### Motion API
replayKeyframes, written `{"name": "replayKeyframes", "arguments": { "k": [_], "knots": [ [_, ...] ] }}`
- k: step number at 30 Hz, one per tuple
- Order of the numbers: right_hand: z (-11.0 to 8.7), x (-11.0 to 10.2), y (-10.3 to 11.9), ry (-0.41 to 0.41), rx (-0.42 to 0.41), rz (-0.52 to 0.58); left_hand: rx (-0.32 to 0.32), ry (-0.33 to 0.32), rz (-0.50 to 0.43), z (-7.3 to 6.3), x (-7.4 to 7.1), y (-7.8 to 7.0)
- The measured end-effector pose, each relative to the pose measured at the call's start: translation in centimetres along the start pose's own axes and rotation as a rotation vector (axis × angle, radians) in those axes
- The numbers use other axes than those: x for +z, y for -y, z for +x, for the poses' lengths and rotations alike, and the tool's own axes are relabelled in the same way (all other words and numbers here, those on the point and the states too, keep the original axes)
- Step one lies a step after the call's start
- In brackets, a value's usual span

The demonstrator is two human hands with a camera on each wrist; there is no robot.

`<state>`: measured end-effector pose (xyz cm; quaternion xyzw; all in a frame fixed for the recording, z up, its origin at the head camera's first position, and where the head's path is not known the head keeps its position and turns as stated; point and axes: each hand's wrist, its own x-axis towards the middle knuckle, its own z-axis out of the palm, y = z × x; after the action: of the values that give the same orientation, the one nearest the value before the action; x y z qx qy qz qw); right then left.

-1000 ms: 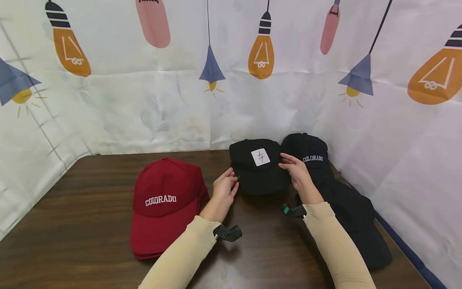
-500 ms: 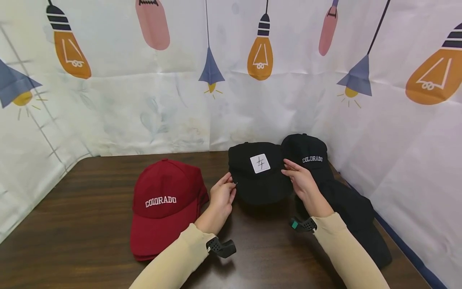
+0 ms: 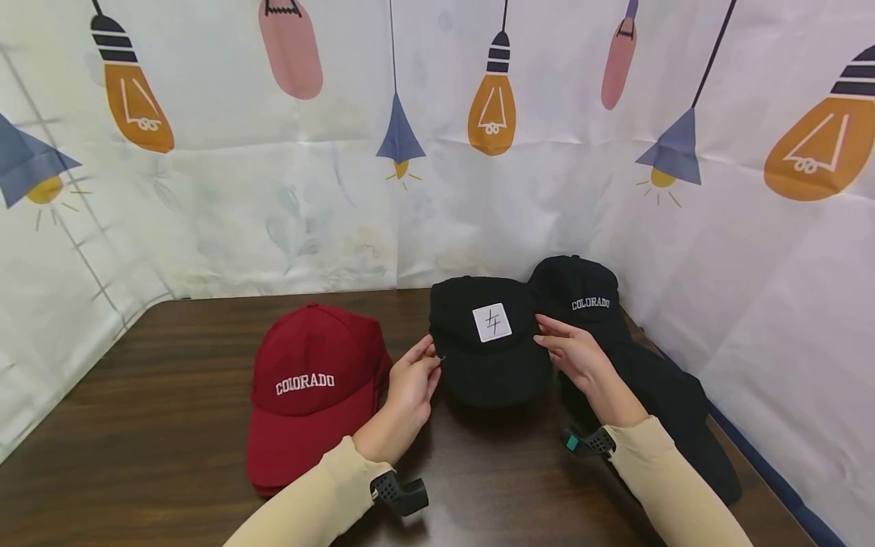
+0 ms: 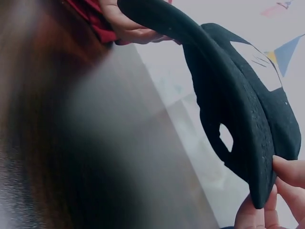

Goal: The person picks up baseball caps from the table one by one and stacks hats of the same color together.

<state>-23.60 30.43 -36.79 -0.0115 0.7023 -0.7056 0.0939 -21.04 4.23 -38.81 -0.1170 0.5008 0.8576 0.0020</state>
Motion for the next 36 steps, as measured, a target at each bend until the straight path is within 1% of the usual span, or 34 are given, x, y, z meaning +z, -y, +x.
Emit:
{"name": "replayKeyframes", "arguments": {
  "k": [3,8,12,17,23,28,32,36],
  "knots": [
    [-0.4,0.0,0.0,-0.010,0.009,0.029,0.000,0.006,0.006,-0.4,-0.4,-0.1],
    [-1.0,-0.1,-0.5,-0.016,0.027,0.060,-0.026,0.013,0.005,-1.4,-1.4,-0.2],
    [-1.0,0.1,-1.1,-0.011,0.051,0.027,-0.048,0.015,0.015,-2.1,-2.0,0.0],
    [-1.1,0.3,-1.8,-0.004,0.072,-0.021,-0.052,0.010,0.033,-2.7,-2.7,0.2],
    [-1.5,0.6,-2.2,-0.005,0.086,-0.066,-0.066,0.023,0.044,-3.0,-3.3,0.1],
    [-1.8,0.7,-2.6,0.022,0.099,-0.082,-0.078,0.033,0.056,-3.3,-4.1,0.0],
    [-2.0,0.8,-2.9,0.051,0.107,-0.115,-0.083,0.052,0.066,-3.7,-4.8,0.3],
    [-2.1,0.9,-3.0,0.056,0.116,-0.137,-0.100,0.063,0.075,-3.9,-5.3,0.6]
  ]
}}
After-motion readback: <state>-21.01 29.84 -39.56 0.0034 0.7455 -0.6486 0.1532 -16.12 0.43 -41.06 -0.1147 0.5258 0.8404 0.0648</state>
